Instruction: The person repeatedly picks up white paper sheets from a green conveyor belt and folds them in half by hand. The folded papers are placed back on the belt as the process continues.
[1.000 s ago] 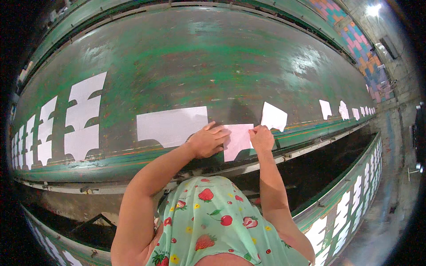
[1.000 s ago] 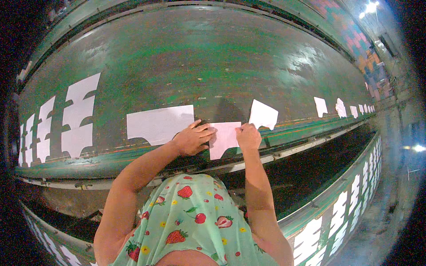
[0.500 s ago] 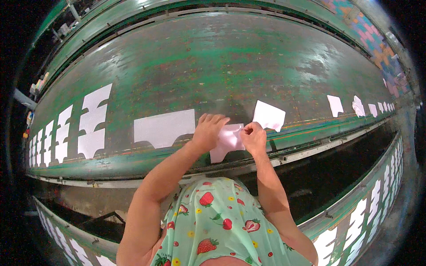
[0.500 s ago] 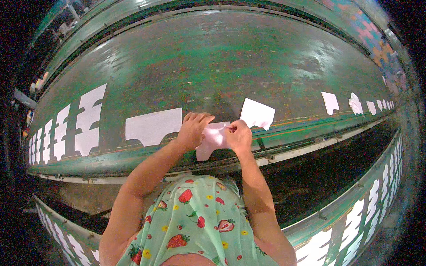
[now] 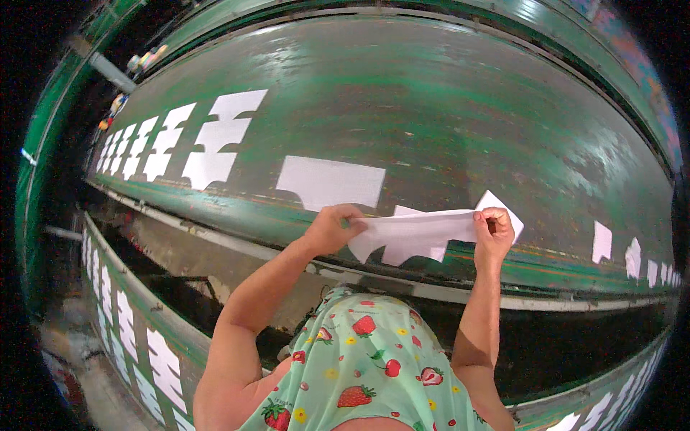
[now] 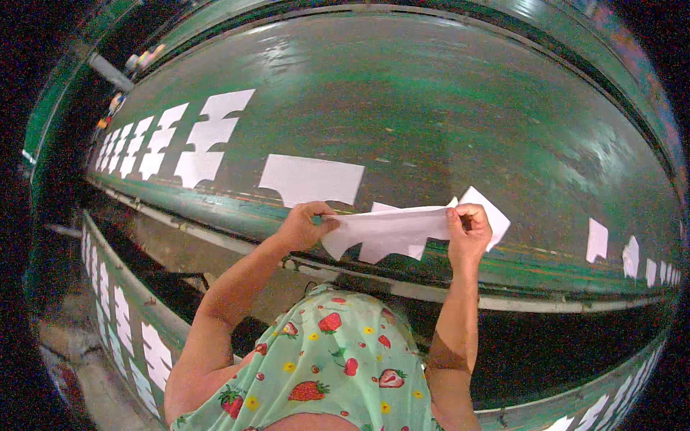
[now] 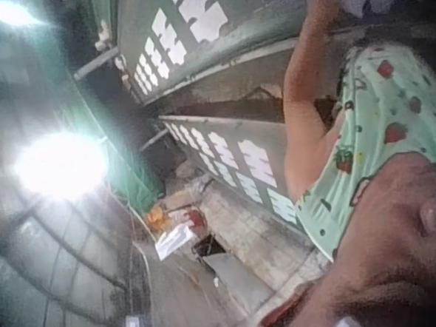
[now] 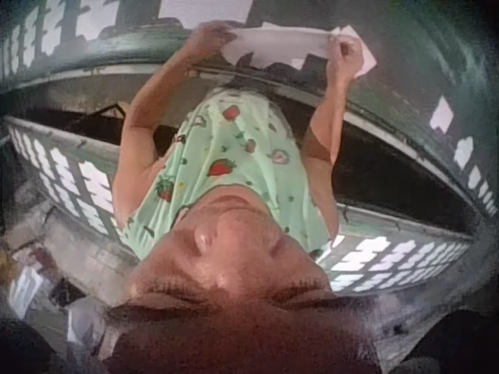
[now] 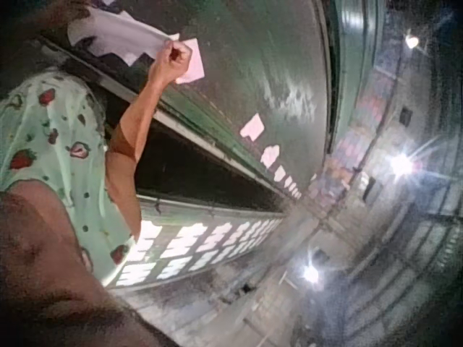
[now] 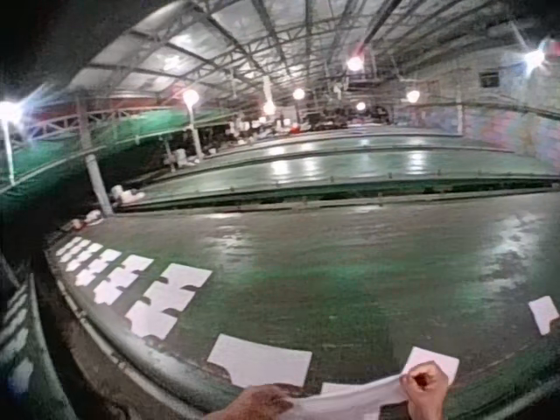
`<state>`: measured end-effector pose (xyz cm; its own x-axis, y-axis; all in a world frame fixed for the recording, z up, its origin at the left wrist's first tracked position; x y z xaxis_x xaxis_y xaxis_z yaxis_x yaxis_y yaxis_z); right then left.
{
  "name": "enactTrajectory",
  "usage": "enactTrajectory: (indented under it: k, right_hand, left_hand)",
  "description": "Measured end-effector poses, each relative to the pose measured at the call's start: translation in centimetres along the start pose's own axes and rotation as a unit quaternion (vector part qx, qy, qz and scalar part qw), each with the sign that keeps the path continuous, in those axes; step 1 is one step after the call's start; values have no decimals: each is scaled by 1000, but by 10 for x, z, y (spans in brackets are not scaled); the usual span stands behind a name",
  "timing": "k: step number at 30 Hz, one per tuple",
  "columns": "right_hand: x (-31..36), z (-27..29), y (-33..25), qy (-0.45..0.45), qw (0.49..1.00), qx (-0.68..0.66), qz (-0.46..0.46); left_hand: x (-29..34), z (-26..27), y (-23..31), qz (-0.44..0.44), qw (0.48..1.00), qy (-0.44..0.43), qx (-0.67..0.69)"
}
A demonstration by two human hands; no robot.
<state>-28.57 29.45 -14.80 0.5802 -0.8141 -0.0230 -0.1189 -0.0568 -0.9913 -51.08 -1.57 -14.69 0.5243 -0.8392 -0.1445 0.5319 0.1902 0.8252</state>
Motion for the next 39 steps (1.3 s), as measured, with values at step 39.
enactTrajectory:
  k: [39]
  right_hand:
    - [-145, -278, 103, -37, 912, 397, -98]
  left_hand:
    - [-153, 138, -203, -143, 947, -38, -285]
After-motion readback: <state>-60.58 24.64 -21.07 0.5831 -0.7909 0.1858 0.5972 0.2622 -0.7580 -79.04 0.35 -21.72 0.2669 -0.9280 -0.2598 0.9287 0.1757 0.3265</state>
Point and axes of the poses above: each hand's wrist, its own x-axis away from the middle knuckle, its own z-axis out of the back of the hand, y = z × x, the point moved 4 cm from there along -x, towards the middle knuckle, and after that the axes turned 13 degrees about -z, right-handed, at the moved point
